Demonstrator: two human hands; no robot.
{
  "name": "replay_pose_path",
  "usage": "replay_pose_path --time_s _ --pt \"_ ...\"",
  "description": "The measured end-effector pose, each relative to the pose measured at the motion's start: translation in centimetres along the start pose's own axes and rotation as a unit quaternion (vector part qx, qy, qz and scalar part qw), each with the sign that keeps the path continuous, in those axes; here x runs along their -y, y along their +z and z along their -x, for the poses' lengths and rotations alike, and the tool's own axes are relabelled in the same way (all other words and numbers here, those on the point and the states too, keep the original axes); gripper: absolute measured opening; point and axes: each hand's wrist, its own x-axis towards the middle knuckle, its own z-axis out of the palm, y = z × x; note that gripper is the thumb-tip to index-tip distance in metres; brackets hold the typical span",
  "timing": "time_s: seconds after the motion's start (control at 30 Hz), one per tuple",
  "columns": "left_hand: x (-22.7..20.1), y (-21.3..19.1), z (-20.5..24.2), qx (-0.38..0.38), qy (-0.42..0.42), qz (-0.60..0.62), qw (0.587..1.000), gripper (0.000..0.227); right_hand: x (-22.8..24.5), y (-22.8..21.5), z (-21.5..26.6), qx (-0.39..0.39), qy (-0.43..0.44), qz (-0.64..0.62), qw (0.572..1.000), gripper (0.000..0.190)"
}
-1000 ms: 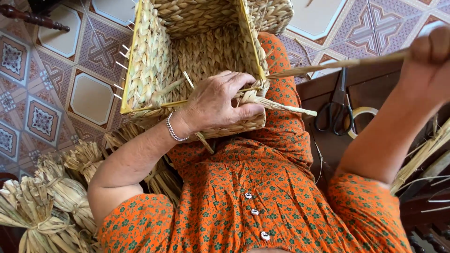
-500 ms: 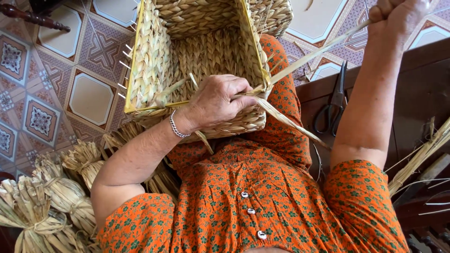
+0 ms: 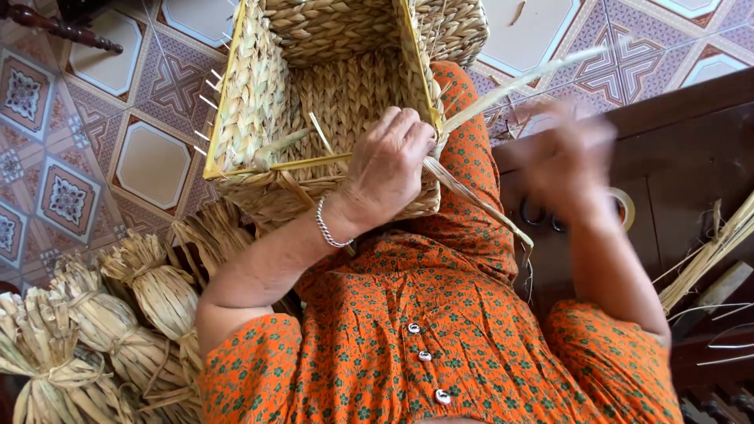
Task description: The person weaves a basket by hand, threading dried fibers through a rectangular metal frame and tightening them.
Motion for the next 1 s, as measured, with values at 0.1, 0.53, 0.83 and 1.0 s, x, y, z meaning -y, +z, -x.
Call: replay_pose_path --time_s 0.1,0.53,0.83,1.0 --pt "0.2 -0.1 0.4 -0.023 0.007 0.045 0.999 0.007 6.6 1.0 -0.4 0.19 -0.011 -0.28 0.941 0.032" --pt "-0.1 -1.3 -0.9 -0.049 -0.046 0.133 0.989 0.032 2.6 3.2 -5.2 0.111 -0.088 -0.108 0.984 0.016" --pt "3.9 -3.0 -0.8 -0.102 -0.054 0.117 0.986 0.025 -2.4 8.6 -7.6 0.266 0.133 -0.297 0.907 0.037" --pt "10.6 -10.1 0.4 -0.086 -0.088 0.185 0.975 0.023 -4.8 10.4 -12.7 0.238 0.142 -0.243 0.93 0.046"
